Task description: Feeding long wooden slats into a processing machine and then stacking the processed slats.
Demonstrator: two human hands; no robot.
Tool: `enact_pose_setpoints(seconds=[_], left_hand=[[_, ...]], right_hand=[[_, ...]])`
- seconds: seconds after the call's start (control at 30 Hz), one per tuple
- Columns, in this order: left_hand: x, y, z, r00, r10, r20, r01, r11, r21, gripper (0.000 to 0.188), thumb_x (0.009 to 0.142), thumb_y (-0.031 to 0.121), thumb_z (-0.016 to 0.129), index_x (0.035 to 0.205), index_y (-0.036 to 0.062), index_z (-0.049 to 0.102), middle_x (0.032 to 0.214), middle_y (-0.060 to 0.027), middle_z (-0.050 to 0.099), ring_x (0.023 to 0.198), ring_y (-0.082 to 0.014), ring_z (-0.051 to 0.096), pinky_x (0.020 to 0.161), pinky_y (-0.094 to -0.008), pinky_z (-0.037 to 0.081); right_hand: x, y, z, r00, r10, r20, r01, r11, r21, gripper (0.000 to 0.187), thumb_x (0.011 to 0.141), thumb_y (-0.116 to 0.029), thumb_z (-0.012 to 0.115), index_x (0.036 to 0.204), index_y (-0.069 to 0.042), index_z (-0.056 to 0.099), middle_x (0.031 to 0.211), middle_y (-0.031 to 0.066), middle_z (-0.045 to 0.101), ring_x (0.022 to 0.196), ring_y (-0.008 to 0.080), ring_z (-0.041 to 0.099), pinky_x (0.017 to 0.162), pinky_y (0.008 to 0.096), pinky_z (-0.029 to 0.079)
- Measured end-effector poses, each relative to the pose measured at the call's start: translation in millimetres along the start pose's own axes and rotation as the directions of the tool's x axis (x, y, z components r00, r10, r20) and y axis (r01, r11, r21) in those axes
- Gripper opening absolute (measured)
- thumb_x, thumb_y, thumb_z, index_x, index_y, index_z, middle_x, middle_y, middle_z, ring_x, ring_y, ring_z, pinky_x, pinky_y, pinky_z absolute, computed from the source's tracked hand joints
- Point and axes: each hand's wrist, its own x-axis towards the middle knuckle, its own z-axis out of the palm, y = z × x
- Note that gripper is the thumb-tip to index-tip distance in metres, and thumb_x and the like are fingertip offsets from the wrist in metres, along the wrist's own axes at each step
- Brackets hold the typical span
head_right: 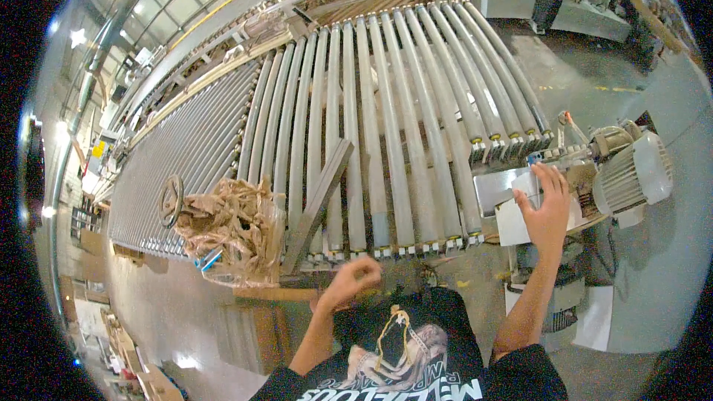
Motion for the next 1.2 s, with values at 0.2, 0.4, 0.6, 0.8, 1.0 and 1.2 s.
enact_pose_setpoints(seconds=[0.2,0.4,0.6,0.8,1.0,1.2], left_hand=[[-53.7,139.0,-28.2,0.731,0.375,0.571,-0.220,0.921,-0.322,0.059,0.098,0.066,0.068,0.099,0.0079,0.077,0.115,-0.0105,0.067,0.115,-0.0314,0.061,0.105,-0.0469,0.042],[-65.4,164.7,-32.4,0.562,0.437,0.702,-0.295,0.899,-0.323,0.068,0.099,0.076,0.059,0.109,0.0116,0.080,0.114,-0.0098,0.068,0.098,-0.0272,0.058,0.092,-0.0419,0.037],[-64.7,172.4,-15.9,0.592,0.434,0.679,-0.244,0.900,-0.362,0.079,0.098,0.081,0.054,0.108,0.0065,0.078,0.105,-0.0079,0.068,0.092,-0.0275,0.057,0.088,-0.0430,0.038],[-57.2,184.0,-15.1,0.539,0.432,0.723,-0.134,0.892,-0.433,0.085,0.094,0.085,0.054,0.102,0.0033,0.075,0.084,-0.0072,0.057,0.080,-0.0279,0.052,0.082,-0.0432,0.037],[-56.4,166.3,-2.2,0.509,0.507,0.696,-0.116,0.841,-0.528,0.085,0.093,0.085,0.056,0.102,0.0029,0.074,0.083,-0.0083,0.057,0.078,-0.0274,0.053,0.082,-0.0432,0.038],[-52.4,153.7,-1.9,0.464,0.515,0.721,-0.177,0.851,-0.494,0.084,0.095,0.081,0.057,0.124,0.0034,0.074,0.102,-0.0101,0.066,0.094,-0.0283,0.058,0.086,-0.0454,0.043]], right_hand=[[-0.3,-1.4,-2.3,1.000,0.016,-0.006,-0.016,1.000,0.023,0.058,0.091,-0.034,0.082,0.140,-0.008,0.065,0.151,0.0105,0.061,0.150,0.0366,0.044,0.124,0.0523,0.035],[0.2,-1.2,-0.8,1.000,0.019,-0.002,-0.019,0.999,0.030,0.058,0.091,-0.035,0.082,0.140,-0.008,0.065,0.150,0.0097,0.062,0.150,0.0364,0.044,0.126,0.0517,0.034],[-0.4,-1.5,-1.1,1.000,0.015,-0.006,-0.015,1.000,0.016,0.061,0.090,-0.036,0.083,0.140,-0.008,0.065,0.150,0.0096,0.062,0.149,0.0361,0.044,0.126,0.0503,0.034],[-1.2,-0.8,-2.1,1.000,0.006,0.003,-0.006,1.000,0.016,0.062,0.091,-0.037,0.082,0.142,-0.009,0.065,0.151,0.0095,0.061,0.150,0.0358,0.044,0.126,0.0504,0.034],[-0.8,1.3,-0.4,1.000,-0.015,0.003,0.015,1.000,0.004,0.062,0.092,-0.040,0.081,0.143,-0.009,0.064,0.152,0.0092,0.061,0.150,0.0359,0.043,0.126,0.0510,0.034],[-1.4,2.9,2.1,1.000,-0.012,-0.002,0.012,1.000,-0.009,0.063,0.091,-0.041,0.082,0.143,-0.010,0.064,0.152,0.0086,0.061,0.149,0.0361,0.044,0.126,0.0516,0.033]])
